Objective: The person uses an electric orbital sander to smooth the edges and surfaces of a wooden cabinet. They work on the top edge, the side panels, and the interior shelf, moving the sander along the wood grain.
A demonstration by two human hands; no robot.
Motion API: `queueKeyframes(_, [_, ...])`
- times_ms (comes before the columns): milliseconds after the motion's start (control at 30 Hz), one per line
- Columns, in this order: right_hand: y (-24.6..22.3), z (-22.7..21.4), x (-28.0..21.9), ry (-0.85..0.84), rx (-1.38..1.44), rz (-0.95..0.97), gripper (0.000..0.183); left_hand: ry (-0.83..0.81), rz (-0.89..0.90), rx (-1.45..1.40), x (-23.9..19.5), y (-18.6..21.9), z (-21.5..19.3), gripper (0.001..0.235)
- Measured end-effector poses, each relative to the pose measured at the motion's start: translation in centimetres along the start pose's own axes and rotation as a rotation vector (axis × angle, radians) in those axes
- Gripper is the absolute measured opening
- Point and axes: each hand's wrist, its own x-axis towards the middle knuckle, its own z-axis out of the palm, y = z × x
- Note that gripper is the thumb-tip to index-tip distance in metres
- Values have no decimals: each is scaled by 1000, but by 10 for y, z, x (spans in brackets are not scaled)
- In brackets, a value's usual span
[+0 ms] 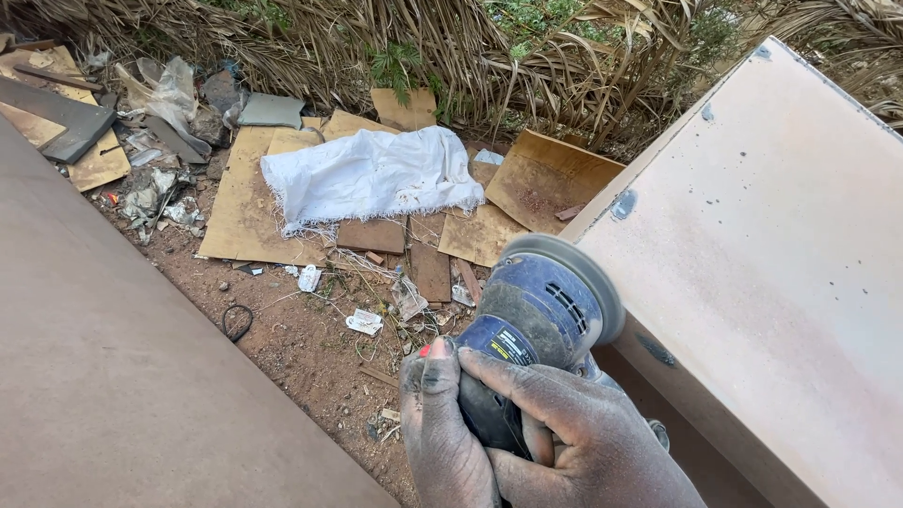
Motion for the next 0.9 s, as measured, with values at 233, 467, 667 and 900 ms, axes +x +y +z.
queueKeyframes(233, [40, -7, 35, -315, 31, -333, 50, -26, 55, -93, -2, 11, 20, 26])
queueKeyframes(467, [52, 5, 53, -365, 43, -726, 54, -32, 109, -179, 3, 12, 20, 25])
queueKeyframes(667, [53, 4, 57, -397, 38, -739, 56, 51, 151, -61, -1, 14, 22, 22])
queueKeyframes(900, [82, -2, 38, -287, 141, -716, 50, -201, 235, -181, 9, -31, -11, 20])
